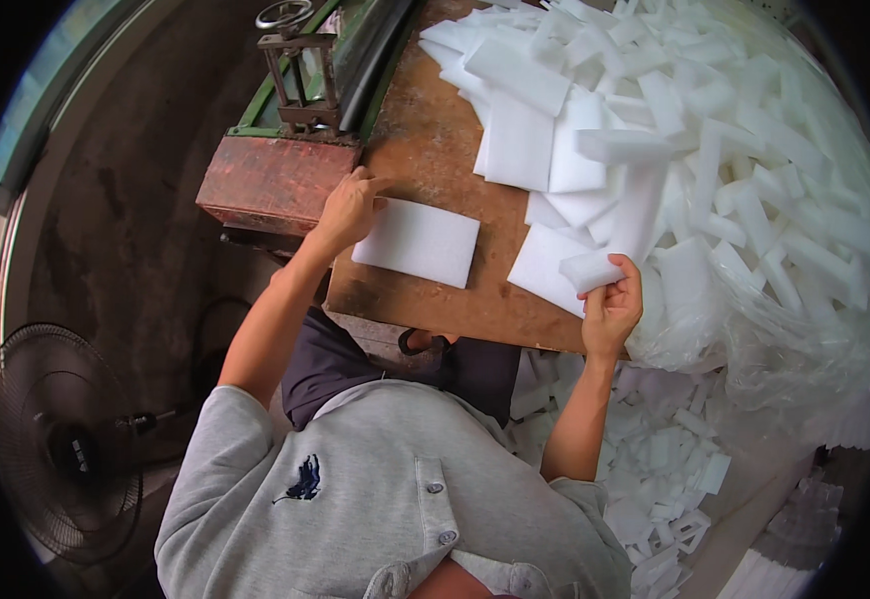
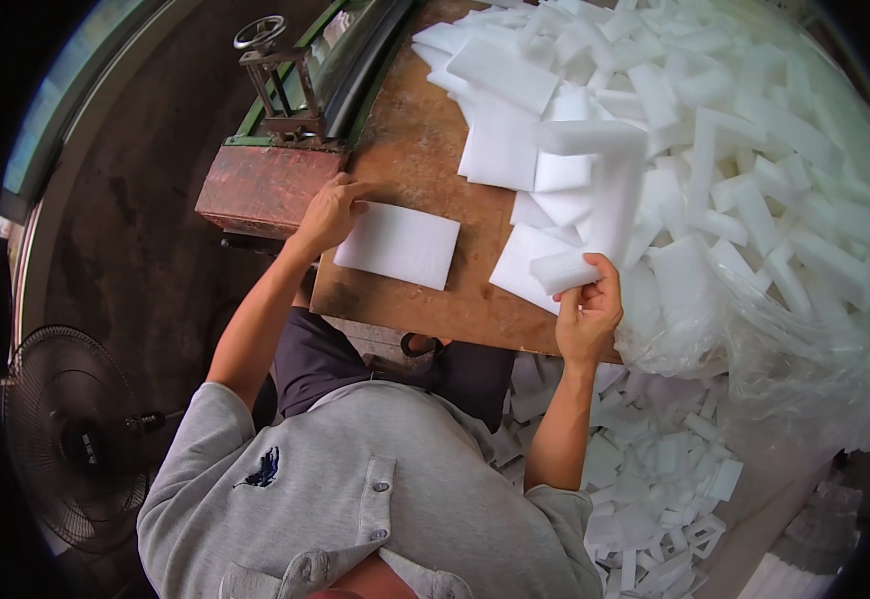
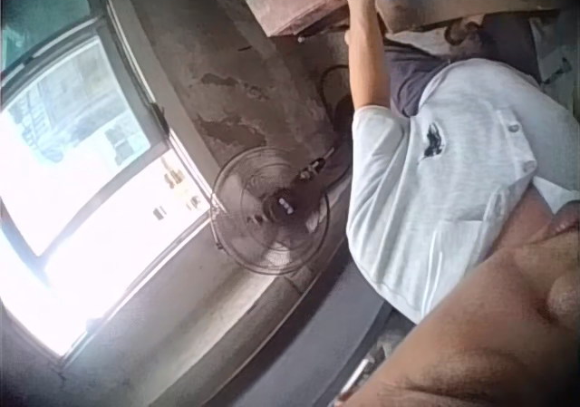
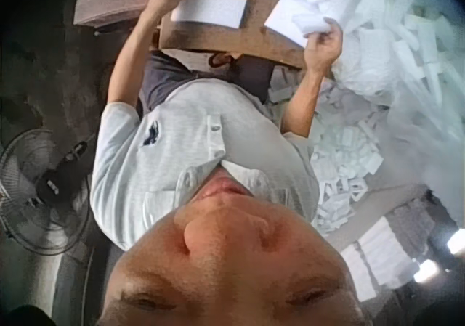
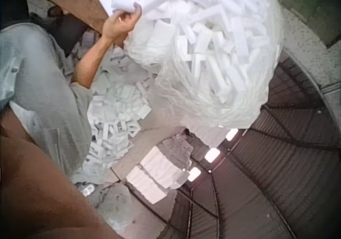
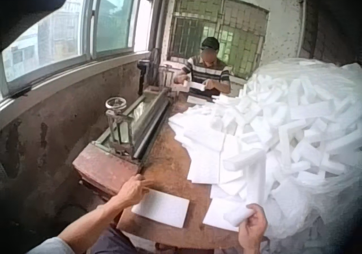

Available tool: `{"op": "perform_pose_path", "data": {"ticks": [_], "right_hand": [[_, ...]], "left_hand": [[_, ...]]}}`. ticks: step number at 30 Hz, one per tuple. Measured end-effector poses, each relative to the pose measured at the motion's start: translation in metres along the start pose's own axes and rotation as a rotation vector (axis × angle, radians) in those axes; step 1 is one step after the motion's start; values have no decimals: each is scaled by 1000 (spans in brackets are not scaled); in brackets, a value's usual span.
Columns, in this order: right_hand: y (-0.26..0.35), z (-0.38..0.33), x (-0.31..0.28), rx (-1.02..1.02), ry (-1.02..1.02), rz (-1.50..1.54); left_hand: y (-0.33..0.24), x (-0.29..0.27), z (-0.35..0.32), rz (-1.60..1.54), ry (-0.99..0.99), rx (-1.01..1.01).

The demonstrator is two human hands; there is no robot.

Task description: The recorder is assembling or sorting foam packaging inserts, using a roller press to fold or crease the material.

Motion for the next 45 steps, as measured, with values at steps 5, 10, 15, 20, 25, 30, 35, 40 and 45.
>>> {"op": "perform_pose_path", "data": {"ticks": [5,10,15,20,25,30,35,40,45], "right_hand": [[17,-12,80,58,548,-192],[38,-28,159,-192,879,-192],[26,-40,211,-291,961,-147],[21,-49,225,-406,987,-185],[9,-45,214,-571,832,-442],[-25,-44,234,-652,1014,-460],[-19,-29,239,-609,1070,-372],[-3,14,247,-455,932,-318],[-15,54,283,-303,852,-188]], "left_hand": [[-14,-38,-48,-662,-32,-553],[-33,-85,-72,-103,-3,-376],[5,-110,-97,-72,187,-590],[16,-101,-108,19,129,-579],[39,-124,-126,97,-92,-657],[73,-166,-127,-100,-320,-637],[132,-226,-81,16,-418,-544],[238,-277,12,281,-387,-504],[315,-233,104,308,-220,-535]]}}
Point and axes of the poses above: each hand's wrist, its own z-axis towards the middle knuckle, its own x-axis out of the palm, y = z × x, the point moved 7 cm from there along z, towards the middle knuckle, and after that the axes turned 7 degrees about -y, right-handed, at the moved point
